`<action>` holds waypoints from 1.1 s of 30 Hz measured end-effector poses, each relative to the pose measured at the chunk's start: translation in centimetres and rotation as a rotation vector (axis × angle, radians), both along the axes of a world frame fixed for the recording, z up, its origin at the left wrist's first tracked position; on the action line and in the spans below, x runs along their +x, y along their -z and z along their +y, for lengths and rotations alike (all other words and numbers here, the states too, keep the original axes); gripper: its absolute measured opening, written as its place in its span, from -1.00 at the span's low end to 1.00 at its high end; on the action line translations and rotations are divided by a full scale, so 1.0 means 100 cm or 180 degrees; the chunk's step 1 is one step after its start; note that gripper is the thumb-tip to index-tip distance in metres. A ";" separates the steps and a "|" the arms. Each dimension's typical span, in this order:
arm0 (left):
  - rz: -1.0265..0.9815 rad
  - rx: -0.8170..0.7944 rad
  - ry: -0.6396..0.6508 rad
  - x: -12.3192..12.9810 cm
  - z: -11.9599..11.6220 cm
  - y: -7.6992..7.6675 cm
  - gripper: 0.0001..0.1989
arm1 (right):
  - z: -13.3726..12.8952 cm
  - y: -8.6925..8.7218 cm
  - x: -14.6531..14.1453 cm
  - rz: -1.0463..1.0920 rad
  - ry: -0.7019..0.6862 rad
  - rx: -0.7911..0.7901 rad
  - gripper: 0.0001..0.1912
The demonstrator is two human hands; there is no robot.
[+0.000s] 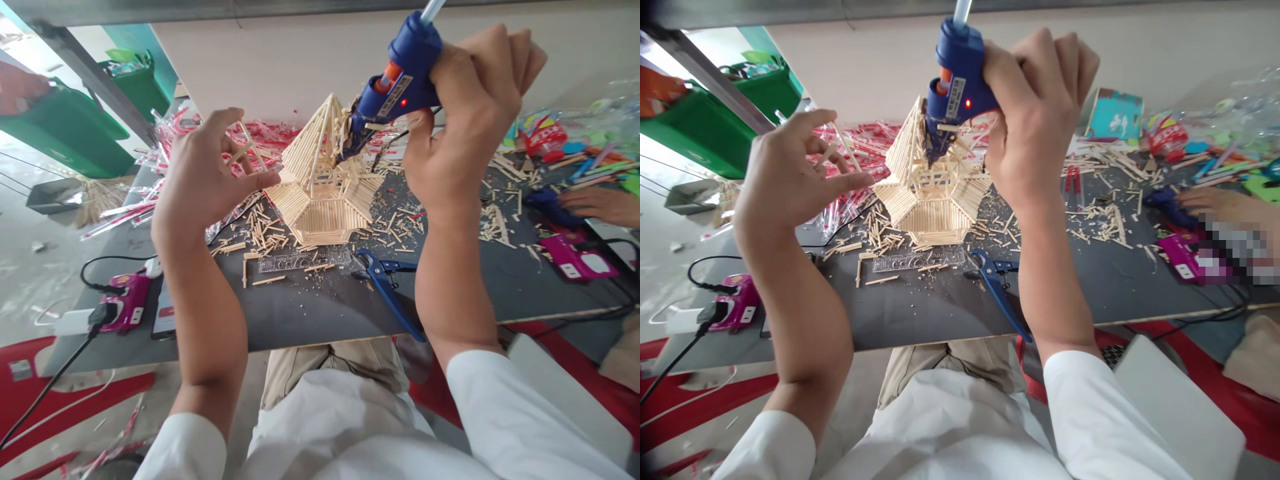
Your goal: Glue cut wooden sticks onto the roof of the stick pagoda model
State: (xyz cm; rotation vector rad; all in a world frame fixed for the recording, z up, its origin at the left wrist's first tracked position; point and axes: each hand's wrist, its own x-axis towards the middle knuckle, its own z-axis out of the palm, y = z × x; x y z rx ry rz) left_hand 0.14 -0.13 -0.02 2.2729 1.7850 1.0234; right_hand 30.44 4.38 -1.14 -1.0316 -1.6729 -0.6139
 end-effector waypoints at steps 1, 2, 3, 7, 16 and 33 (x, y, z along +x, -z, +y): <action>0.0063 0.0002 -0.0004 0.001 0.000 0.000 -0.14 | 0.000 0.000 0.000 0.0004 0.0018 0.0000 -0.38; 0.0119 0.0015 0.0003 0.001 0.001 0.001 -0.11 | 0.000 0.000 0.001 0.0005 0.0032 -0.0002 -0.35; 0.0156 0.0034 0.0009 0.002 0.002 0.001 -0.07 | 0.000 0.000 0.001 0.0005 0.0040 0.0008 -0.34; 0.0120 -0.0053 0.0030 0.000 0.006 0.004 -0.06 | 0.006 0.001 0.005 -0.0032 -0.0049 0.0259 -0.39; 0.0078 -0.0050 -0.0003 -0.002 0.004 0.002 -0.10 | 0.011 0.004 0.006 0.0037 -0.0123 0.0435 -0.35; 0.0057 -0.0110 0.0007 0.000 0.002 0.001 -0.17 | 0.025 0.005 0.003 0.0275 -0.0002 0.1042 -0.32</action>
